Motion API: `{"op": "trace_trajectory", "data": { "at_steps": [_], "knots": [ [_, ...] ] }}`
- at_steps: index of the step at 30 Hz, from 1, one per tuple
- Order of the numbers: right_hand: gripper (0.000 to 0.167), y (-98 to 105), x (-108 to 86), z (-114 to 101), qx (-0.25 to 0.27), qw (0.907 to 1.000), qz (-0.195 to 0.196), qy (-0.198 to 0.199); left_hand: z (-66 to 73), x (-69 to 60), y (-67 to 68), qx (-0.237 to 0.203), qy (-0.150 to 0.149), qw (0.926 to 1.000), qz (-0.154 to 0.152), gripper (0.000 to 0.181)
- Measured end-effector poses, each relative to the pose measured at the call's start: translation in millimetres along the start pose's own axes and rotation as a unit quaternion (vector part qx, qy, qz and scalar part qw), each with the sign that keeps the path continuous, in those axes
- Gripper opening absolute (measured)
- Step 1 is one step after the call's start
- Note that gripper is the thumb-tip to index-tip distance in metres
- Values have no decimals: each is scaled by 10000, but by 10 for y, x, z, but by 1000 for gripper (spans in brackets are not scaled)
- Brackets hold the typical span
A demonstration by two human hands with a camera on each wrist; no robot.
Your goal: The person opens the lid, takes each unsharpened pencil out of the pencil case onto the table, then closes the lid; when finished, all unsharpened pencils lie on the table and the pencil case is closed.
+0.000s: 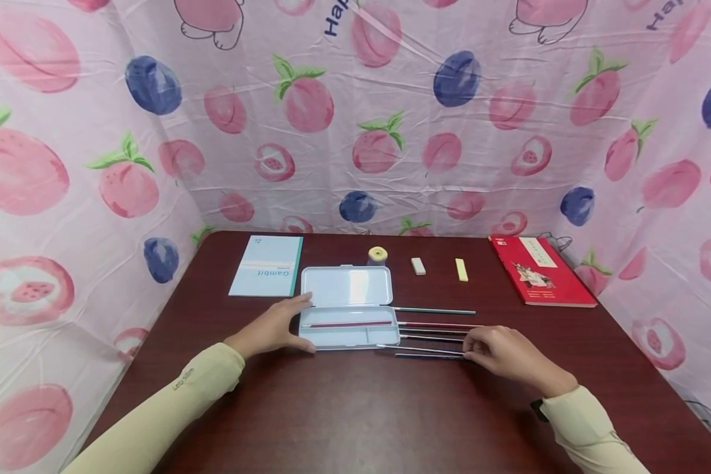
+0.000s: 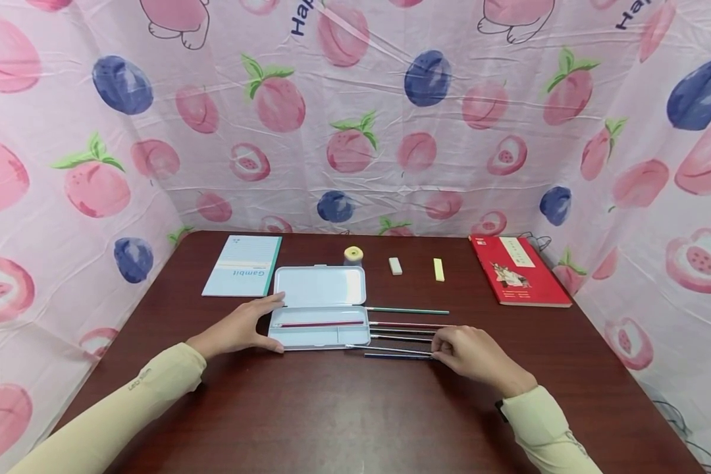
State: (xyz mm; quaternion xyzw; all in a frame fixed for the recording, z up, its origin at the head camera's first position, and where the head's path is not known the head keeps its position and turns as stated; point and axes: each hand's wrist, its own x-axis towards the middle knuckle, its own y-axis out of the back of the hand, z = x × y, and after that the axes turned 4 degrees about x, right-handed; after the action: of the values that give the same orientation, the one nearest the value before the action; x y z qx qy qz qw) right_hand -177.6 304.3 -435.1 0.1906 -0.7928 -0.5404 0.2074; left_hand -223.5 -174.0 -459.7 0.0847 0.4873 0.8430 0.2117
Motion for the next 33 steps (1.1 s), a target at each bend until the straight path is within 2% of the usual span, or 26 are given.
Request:
{"op": "trace_trajectory", "data": {
  "at_steps": [10, 18, 33],
  "knots": [
    [16, 25, -170, 81, 94, 9998, -97, 152, -6, -7, -6, 27, -158, 9999, 37, 105],
    [12, 19, -225, 104, 314, 9984, -470, -81, -21, 1, -9, 57, -164, 9998, 41, 106],
    [14, -30, -238, 118, 355, 9970, -638, -272, -15, -2, -7, 29, -164, 9998, 59, 106]
  ]
}}
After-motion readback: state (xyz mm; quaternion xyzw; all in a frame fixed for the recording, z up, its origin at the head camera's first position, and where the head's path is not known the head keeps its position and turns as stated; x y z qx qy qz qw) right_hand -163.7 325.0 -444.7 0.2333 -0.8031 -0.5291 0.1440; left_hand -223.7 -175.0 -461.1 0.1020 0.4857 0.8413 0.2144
